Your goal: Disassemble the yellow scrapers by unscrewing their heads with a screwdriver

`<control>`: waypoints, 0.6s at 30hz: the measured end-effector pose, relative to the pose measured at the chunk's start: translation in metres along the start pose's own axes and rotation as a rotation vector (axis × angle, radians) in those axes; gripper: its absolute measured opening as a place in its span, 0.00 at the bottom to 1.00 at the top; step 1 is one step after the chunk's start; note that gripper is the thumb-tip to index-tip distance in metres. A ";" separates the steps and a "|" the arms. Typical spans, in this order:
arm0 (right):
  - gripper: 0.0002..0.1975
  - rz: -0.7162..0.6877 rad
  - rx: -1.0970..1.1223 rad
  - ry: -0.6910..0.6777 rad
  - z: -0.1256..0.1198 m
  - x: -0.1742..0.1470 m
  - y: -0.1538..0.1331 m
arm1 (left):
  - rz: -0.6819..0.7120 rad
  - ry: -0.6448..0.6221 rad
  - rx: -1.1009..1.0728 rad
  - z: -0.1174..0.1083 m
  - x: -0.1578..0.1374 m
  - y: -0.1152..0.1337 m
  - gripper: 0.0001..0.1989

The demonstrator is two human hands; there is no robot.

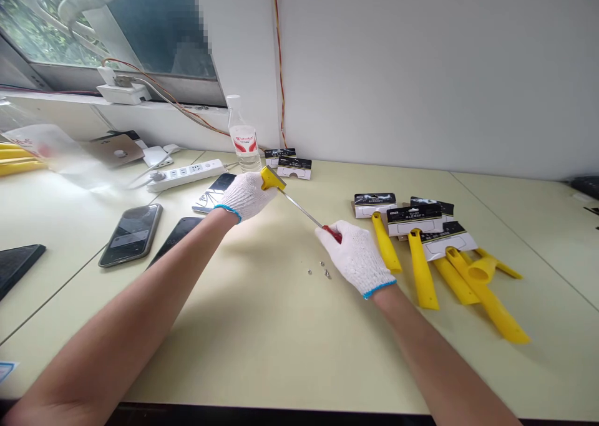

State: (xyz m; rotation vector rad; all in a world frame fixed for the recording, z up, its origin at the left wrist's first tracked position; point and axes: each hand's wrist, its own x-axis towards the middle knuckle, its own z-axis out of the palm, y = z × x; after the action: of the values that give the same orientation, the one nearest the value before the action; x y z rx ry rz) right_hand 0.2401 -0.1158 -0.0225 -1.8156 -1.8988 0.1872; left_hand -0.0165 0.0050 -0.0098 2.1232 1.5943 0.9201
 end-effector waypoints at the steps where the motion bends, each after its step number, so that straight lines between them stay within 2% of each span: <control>1: 0.15 0.003 -0.001 -0.008 -0.001 0.000 0.000 | 0.001 -0.015 0.007 -0.001 0.000 0.000 0.21; 12: 0.18 0.032 -0.008 0.001 -0.004 0.002 -0.004 | 0.034 -0.043 0.011 0.000 -0.003 0.001 0.19; 18: 0.28 0.135 0.137 -0.169 -0.012 0.004 -0.002 | 0.029 -0.024 -0.008 -0.002 -0.005 0.004 0.19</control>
State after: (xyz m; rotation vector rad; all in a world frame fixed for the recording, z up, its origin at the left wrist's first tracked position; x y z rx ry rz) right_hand 0.2435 -0.1145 -0.0105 -1.8856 -1.8243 0.5192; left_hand -0.0152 -0.0011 -0.0073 2.1488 1.5499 0.9049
